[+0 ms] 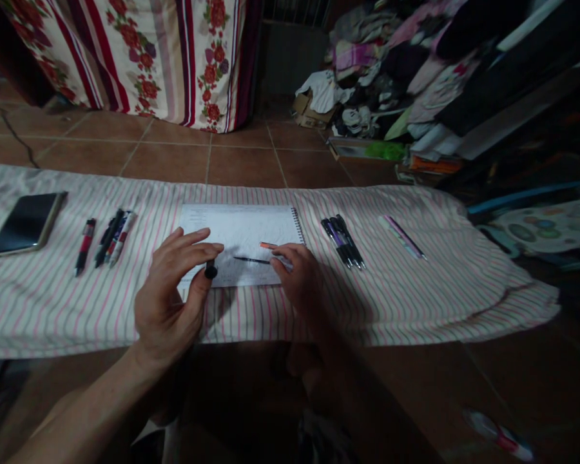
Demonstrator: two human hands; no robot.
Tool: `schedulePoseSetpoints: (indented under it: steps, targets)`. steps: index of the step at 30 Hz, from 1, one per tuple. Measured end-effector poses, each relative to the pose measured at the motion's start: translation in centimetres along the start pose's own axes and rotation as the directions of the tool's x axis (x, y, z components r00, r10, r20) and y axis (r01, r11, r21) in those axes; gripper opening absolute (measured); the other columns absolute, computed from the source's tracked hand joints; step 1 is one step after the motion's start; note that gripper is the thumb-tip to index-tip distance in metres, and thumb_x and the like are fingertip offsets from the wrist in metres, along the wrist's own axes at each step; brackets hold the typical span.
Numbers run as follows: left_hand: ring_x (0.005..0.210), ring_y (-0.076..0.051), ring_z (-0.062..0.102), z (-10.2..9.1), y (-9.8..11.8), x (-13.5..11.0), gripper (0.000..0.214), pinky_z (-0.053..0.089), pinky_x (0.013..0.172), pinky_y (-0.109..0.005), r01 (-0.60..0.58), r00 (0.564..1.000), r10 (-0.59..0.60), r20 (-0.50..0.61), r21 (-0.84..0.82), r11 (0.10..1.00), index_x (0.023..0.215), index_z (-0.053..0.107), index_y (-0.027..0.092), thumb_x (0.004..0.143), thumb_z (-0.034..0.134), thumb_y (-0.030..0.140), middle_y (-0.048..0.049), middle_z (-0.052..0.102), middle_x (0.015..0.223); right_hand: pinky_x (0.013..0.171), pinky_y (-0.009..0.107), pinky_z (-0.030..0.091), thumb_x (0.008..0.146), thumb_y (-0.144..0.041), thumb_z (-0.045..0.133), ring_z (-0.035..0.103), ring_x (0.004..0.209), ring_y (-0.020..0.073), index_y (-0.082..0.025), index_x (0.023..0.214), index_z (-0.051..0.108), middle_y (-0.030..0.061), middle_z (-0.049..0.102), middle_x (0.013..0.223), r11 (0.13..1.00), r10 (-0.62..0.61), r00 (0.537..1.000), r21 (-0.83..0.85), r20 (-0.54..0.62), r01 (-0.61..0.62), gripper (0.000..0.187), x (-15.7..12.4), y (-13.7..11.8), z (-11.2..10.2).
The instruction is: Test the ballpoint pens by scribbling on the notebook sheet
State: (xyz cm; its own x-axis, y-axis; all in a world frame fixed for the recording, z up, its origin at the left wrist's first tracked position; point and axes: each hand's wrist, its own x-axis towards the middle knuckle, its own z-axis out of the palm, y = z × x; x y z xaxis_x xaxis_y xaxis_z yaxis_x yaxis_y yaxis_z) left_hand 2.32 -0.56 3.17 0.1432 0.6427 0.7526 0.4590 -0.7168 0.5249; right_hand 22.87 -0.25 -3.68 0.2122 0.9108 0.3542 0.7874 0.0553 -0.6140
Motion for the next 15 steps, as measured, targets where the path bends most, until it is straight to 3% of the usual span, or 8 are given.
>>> schedulePoseSetpoints:
  steps: [10, 15]
  targets:
    - [0.105, -0.018, 0.06, -0.38, -0.28, 0.25, 0.014, 0.039, 0.103, -0.047, 0.051, 0.999, -0.051, 0.001, 0.038, 0.998, 0.099, 0.053, 0.024, 0.087, 0.051, 0.019, 0.0006, 0.066, 0.098, 0.084, 0.037, 0.045, 0.08, -0.022, 0.055, 0.058, 0.089, 0.0224, -0.017, 0.089, 0.068, 0.0093, 0.063, 0.092, 0.999, -0.05, 0.999, -0.009, 0.005, 0.051, 0.017, 0.14, 0.0, 0.19]
    - [0.104, -0.018, 0.061, -0.36, -0.41, 0.27, 0.017, 0.038, 0.104, -0.047, 0.019, 0.999, -0.02, -0.039, -0.029, 0.999, 0.1, 0.055, 0.024, 0.085, 0.052, 0.015, 0.0007, 0.067, 0.097, 0.083, 0.038, 0.046, 0.079, -0.021, 0.055, 0.059, 0.089, 0.0223, -0.018, 0.088, 0.068, 0.009, 0.063, 0.091, 0.999, -0.053, 0.999, 0.0, -0.008, 0.053, 0.016, 0.2, 0.05, 0.19]
